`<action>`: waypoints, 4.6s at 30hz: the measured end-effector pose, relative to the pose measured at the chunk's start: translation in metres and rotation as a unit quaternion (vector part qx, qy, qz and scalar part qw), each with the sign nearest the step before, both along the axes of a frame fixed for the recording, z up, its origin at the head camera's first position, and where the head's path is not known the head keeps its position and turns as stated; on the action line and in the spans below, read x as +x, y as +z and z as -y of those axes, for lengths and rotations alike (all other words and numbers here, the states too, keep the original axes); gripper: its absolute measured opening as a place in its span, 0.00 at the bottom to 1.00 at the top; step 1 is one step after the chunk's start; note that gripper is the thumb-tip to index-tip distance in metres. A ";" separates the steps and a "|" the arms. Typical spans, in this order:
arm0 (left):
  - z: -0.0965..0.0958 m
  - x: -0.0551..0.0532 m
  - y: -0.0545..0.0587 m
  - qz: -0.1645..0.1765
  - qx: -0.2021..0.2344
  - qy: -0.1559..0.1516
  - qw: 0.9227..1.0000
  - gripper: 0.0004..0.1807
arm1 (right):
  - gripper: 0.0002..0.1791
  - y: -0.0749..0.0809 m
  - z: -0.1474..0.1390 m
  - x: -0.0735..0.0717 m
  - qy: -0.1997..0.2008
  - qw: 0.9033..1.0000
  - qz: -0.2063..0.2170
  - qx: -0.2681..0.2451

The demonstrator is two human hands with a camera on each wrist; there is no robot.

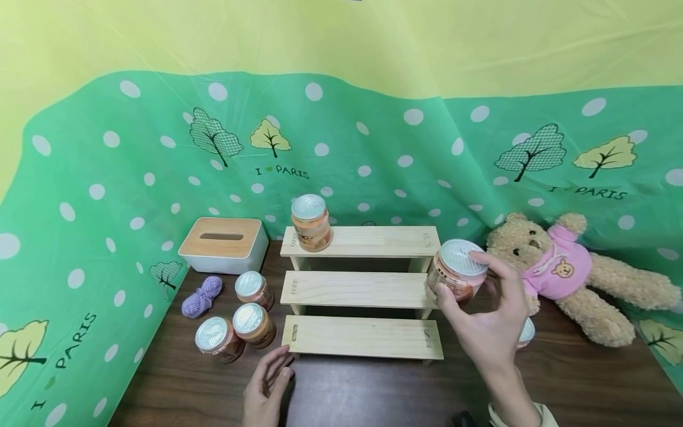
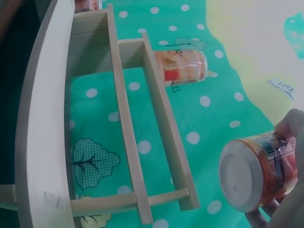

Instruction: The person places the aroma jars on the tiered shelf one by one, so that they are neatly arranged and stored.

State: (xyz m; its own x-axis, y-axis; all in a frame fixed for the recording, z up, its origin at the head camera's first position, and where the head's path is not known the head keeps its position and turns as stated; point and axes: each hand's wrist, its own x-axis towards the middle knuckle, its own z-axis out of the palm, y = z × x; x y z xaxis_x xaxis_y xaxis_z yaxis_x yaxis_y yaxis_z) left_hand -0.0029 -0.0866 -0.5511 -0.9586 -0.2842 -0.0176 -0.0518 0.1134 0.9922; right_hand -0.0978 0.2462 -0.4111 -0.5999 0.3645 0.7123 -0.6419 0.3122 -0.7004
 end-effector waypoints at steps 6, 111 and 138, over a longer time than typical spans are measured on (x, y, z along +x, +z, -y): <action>0.000 0.000 -0.001 -0.007 0.000 0.000 1.000 0.18 | 0.39 0.000 0.002 -0.010 0.007 1.000 0.008 0.008; 0.001 0.000 -0.001 0.008 0.002 -0.002 1.000 0.18 | 0.43 -0.006 0.018 -0.073 -0.031 0.993 0.025 0.107; 0.001 0.000 0.001 0.008 -0.004 -0.004 1.000 0.18 | 0.37 -0.005 0.011 -0.028 0.005 0.996 -0.031 0.083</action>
State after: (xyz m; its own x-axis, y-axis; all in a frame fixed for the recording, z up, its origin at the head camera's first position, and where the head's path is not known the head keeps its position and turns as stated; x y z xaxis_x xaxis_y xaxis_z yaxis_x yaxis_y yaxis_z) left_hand -0.0024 -0.0875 -0.5505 -0.9606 -0.2761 -0.0308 -0.0668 0.1219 0.9903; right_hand -0.1262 0.2347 -0.4162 -0.5564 0.2334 0.7975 -0.6853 0.4139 -0.5992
